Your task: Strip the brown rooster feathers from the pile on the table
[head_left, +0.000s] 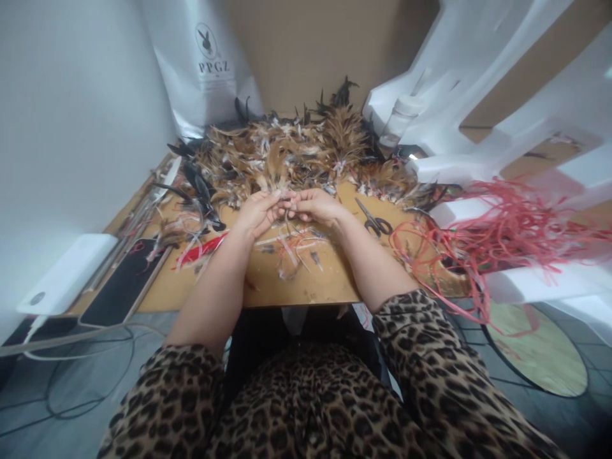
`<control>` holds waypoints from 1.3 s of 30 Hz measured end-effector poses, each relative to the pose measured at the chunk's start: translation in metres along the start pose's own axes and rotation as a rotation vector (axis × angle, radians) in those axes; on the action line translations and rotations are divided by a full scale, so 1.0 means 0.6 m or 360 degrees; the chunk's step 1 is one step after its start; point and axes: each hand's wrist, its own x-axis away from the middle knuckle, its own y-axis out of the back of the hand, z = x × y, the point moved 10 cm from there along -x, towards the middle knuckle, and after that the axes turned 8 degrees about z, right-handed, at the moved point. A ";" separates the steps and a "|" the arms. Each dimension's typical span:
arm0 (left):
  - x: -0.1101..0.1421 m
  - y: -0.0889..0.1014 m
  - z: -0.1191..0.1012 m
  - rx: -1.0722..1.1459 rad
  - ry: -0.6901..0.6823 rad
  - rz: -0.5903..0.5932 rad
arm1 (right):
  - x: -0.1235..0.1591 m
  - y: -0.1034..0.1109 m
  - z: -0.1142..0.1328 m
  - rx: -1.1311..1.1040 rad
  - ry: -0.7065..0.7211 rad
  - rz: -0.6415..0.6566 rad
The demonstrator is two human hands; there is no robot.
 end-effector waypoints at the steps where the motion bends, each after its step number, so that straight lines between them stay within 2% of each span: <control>1: 0.000 -0.003 -0.001 0.0004 -0.0002 0.0026 | 0.000 -0.001 -0.001 0.0002 -0.0009 0.0011; 4: 0.001 -0.006 0.000 -0.0029 0.0012 0.0056 | -0.001 -0.004 -0.005 0.0001 -0.0036 0.0018; 9: 0.000 0.011 -0.011 -0.0057 -0.0069 -0.0032 | -0.001 0.003 -0.003 -0.0094 -0.0016 -0.0080; 14: 0.007 0.051 -0.039 0.0113 -0.0266 -0.0347 | 0.010 0.027 0.030 -0.0321 0.0225 -0.0317; 18: 0.011 0.076 -0.055 0.0254 -0.0387 -0.0488 | 0.010 0.010 0.038 -0.0318 0.0255 -0.0259; 22: 0.011 0.077 -0.054 0.0287 -0.0385 -0.0495 | -0.003 -0.006 0.012 -0.0166 0.0144 -0.0295; 25: 0.010 0.065 -0.042 0.0330 -0.0310 -0.0463 | -0.010 -0.005 0.006 -0.0213 0.0243 -0.0405; 31: 0.005 0.042 -0.014 0.0429 -0.0151 -0.0378 | -0.005 0.005 0.017 -0.0225 0.0386 -0.0591; 39: -0.004 0.036 0.000 0.0258 -0.0069 -0.0287 | 0.016 0.015 0.044 -0.0016 0.0412 -0.0715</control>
